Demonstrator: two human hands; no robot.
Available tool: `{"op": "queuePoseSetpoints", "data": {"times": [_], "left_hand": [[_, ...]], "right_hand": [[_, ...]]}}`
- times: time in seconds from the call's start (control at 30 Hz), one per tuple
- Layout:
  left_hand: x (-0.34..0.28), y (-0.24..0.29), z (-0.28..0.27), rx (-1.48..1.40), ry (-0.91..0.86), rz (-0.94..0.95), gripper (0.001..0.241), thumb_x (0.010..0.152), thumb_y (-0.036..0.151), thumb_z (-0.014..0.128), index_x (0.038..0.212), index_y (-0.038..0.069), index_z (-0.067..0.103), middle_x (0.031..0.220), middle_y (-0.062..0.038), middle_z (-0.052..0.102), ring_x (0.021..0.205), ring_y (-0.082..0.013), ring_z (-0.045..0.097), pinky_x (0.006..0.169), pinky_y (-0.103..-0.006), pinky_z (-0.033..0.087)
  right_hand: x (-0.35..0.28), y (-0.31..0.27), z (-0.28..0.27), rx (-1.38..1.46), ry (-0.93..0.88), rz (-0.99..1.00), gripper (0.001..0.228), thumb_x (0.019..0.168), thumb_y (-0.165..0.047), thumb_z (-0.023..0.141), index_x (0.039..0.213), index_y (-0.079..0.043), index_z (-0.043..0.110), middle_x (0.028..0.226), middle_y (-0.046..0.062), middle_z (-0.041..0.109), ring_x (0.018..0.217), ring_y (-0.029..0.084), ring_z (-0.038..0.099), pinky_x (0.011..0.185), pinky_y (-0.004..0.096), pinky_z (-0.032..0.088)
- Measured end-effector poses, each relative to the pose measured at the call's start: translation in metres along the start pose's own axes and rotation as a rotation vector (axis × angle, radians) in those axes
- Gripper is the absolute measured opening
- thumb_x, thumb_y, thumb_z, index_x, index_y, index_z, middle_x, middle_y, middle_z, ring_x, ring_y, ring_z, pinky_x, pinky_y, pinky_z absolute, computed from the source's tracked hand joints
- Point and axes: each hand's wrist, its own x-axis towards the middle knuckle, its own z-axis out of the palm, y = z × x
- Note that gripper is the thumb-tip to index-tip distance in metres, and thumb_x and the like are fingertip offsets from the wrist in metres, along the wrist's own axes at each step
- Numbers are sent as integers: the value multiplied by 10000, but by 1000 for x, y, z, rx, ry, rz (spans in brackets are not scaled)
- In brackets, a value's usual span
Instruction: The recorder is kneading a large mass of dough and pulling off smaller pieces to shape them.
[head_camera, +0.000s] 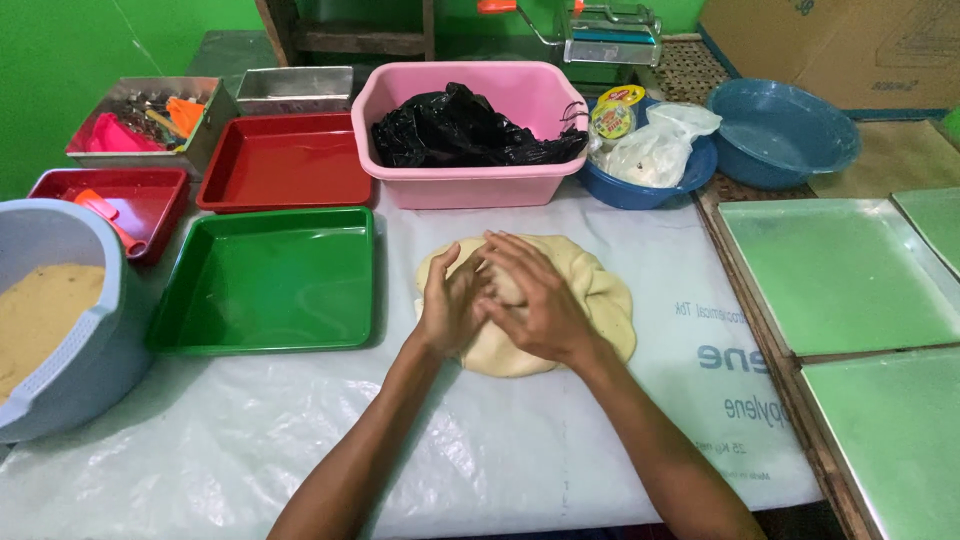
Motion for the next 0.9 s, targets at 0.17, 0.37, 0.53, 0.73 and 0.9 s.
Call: {"op": "queuePoseSetpoints", "data": {"times": [0.17, 0.37, 0.53, 0.73, 0.9], "left_hand": [[-18, 16, 31, -99, -121, 3, 1051, 901, 825, 361, 1610, 66, 198, 868, -62, 517, 759, -175, 650, 821, -341, 582], [-17, 21, 39, 140, 54, 15, 1018, 945, 795, 309, 1577, -3, 269, 1070, -349, 692, 1033, -422, 727, 936, -478, 573], [-11, 24, 21, 142, 123, 36, 915, 948, 763, 330, 1473, 22, 446, 1054, -312, 720, 966, -365, 760, 864, -403, 604], [-6, 17, 21, 173, 119, 92, 877, 971, 728, 333, 1379, -13, 569, 1054, -290, 729, 988, -352, 753, 884, -416, 603], [-15, 19, 36, 186, 107, 137, 784, 993, 628, 373, 1420, -6, 548, 1203, -270, 697, 1127, -339, 698, 975, -416, 552]], "right_hand": [[-2, 18, 11, -37, 180, -13, 429, 943, -197, 727, 1334, -52, 631, 1300, 146, 638, 1228, 363, 620, 1038, 494, 508], [-11, 55, -1, 86, 397, 135, 228, 1020, -37, 598, 1226, -54, 694, 955, 110, 707, 856, 281, 703, 797, 406, 584], [-6, 33, -32, 298, 478, 299, 242, 1056, 26, 534, 1259, 13, 666, 735, 75, 631, 641, 143, 591, 678, 307, 545], [-13, 42, -13, 413, 500, 383, 181, 1009, -11, 563, 943, -29, 731, 508, 21, 554, 470, 106, 546, 559, 255, 500], [-26, 65, 32, 453, 336, 228, 446, 1081, -204, 560, 660, -110, 673, 475, 51, 580, 438, 170, 542, 607, 262, 516]]}}
